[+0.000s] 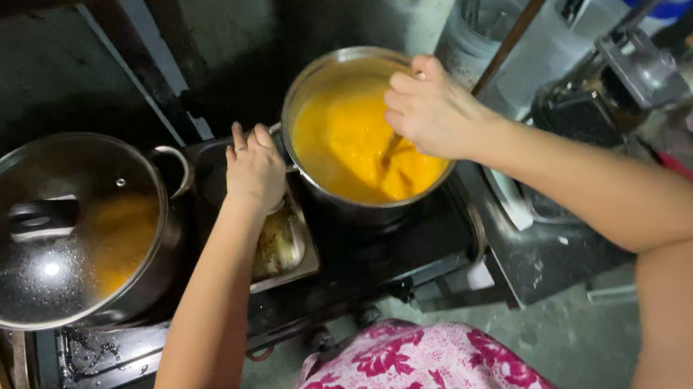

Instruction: The person stirs a thick orange mixture in a pot on a gas stovetop, holding the pot handle with one hand while stirring with a wooden spatula in the other. They occasionally reposition the pot and continue stirring the mixture throughout the clip.

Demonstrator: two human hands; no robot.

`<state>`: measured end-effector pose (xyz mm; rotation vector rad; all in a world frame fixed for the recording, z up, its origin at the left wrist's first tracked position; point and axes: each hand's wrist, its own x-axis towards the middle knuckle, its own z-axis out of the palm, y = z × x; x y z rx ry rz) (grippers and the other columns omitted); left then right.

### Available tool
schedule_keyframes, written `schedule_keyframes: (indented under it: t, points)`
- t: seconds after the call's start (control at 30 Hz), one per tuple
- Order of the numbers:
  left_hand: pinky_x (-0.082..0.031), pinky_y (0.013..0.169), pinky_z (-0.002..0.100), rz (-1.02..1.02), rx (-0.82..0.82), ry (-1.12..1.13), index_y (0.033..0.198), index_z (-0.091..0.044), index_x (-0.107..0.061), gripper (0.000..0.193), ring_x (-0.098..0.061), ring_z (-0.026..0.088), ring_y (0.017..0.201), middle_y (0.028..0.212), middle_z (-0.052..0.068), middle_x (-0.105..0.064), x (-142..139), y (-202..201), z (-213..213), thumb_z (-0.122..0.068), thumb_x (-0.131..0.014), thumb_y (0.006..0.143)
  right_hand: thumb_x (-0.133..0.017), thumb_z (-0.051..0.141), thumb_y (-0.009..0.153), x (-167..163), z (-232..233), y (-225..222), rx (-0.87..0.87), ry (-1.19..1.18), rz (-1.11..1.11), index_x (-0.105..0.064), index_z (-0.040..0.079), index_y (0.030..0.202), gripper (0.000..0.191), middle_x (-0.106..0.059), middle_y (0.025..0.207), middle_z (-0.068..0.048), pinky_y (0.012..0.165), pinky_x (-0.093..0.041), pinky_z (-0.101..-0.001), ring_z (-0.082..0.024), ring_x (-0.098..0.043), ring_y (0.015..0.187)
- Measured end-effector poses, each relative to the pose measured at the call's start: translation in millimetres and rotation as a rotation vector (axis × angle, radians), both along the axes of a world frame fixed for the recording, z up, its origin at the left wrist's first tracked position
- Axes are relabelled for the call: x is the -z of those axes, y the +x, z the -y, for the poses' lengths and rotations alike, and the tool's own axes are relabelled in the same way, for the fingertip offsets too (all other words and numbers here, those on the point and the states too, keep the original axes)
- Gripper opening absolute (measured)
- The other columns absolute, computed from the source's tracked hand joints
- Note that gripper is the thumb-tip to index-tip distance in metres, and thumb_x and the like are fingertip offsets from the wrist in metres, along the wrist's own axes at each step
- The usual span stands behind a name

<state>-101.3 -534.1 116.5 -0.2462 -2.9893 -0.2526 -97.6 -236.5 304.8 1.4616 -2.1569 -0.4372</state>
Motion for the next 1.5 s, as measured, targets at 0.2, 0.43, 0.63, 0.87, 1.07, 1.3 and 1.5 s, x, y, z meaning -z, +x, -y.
schedule_keyframes:
  t: [0.2,0.43,0.63,0.87,1.07,1.3,1.5]
  points:
    - [-0.035,0.112,0.06,0.058,-0.057,0.059,0.144,0.012,-0.033,0.063,-0.028,0.051,0.147,0.146,0.029,-0.046,-12.6,-9.7,-58.5,-0.013,-0.052,0.089,-0.067,0.022,0.075,3.9,-45.8,-73.6,-0.007,-0.016,-0.13,-0.065,0.018,0.076,0.004,-0.061,0.085,0.002,0.096,-0.04,-0.0447,-0.02,-0.057,0.102]
    - [-0.033,0.115,0.061,0.026,-0.088,0.113,0.149,0.01,-0.03,0.064,-0.026,0.052,0.149,0.153,0.026,-0.042,-21.2,-12.7,-111.7,-0.012,-0.051,0.092,-0.069,0.025,0.073,-1.3,-99.0,-94.8,0.021,-0.022,-0.085,-0.069,0.015,0.08,0.012,-0.064,0.088,0.0,0.096,-0.039,-0.0457,-0.021,-0.057,0.101]
    - [-0.033,0.113,0.061,0.079,-0.093,0.064,0.149,0.011,-0.028,0.074,-0.025,0.053,0.147,0.153,0.027,-0.04,-30.0,-27.1,-153.5,-0.014,-0.057,0.086,-0.069,0.019,0.076,-19.8,-167.8,-66.7,-0.012,-0.003,0.006,-0.069,0.014,0.081,0.007,-0.062,0.086,-0.001,0.101,-0.039,-0.0455,-0.021,-0.058,0.101]
    - [-0.033,0.116,0.061,0.046,-0.104,0.118,0.149,0.01,-0.031,0.068,-0.026,0.052,0.149,0.152,0.026,-0.042,-26.2,-28.4,-145.5,-0.011,-0.056,0.088,-0.068,0.02,0.067,-33.8,-178.5,-17.0,0.013,0.117,0.094,-0.069,0.016,0.077,0.011,-0.063,0.083,0.0,0.1,-0.039,-0.0463,-0.019,-0.06,0.097]
    - [-0.033,0.114,0.06,0.076,-0.121,0.115,0.149,0.009,-0.03,0.072,-0.025,0.05,0.148,0.153,0.025,-0.041,-27.5,-21.1,-140.8,-0.01,-0.057,0.085,-0.07,0.022,0.068,-38.3,-180.4,-21.0,-0.039,0.194,0.066,-0.069,0.018,0.077,0.01,-0.063,0.082,0.002,0.098,-0.039,-0.0464,-0.019,-0.06,0.097]
    - [-0.032,0.117,0.06,0.06,-0.144,0.156,0.15,0.007,-0.032,0.061,-0.026,0.05,0.15,0.155,0.023,-0.041,-22.9,-23.1,-130.3,-0.011,-0.05,0.095,-0.068,0.024,0.077,-25.8,-168.8,-81.1,0.027,0.173,-0.017,-0.068,0.019,0.078,0.005,-0.063,0.087,0.003,0.102,-0.039,-0.0493,-0.018,-0.058,0.103]
    - [-0.032,0.116,0.059,0.066,-0.163,0.141,0.151,0.007,-0.031,0.064,-0.026,0.048,0.15,0.155,0.021,-0.041,-24.6,-20.9,-133.6,-0.012,-0.049,0.092,-0.067,0.023,0.077,-3.1,-143.5,-124.9,-0.077,0.115,-0.118,-0.066,0.02,0.082,0.006,-0.062,0.093,0.004,0.097,-0.04,-0.0476,-0.018,-0.057,0.105]
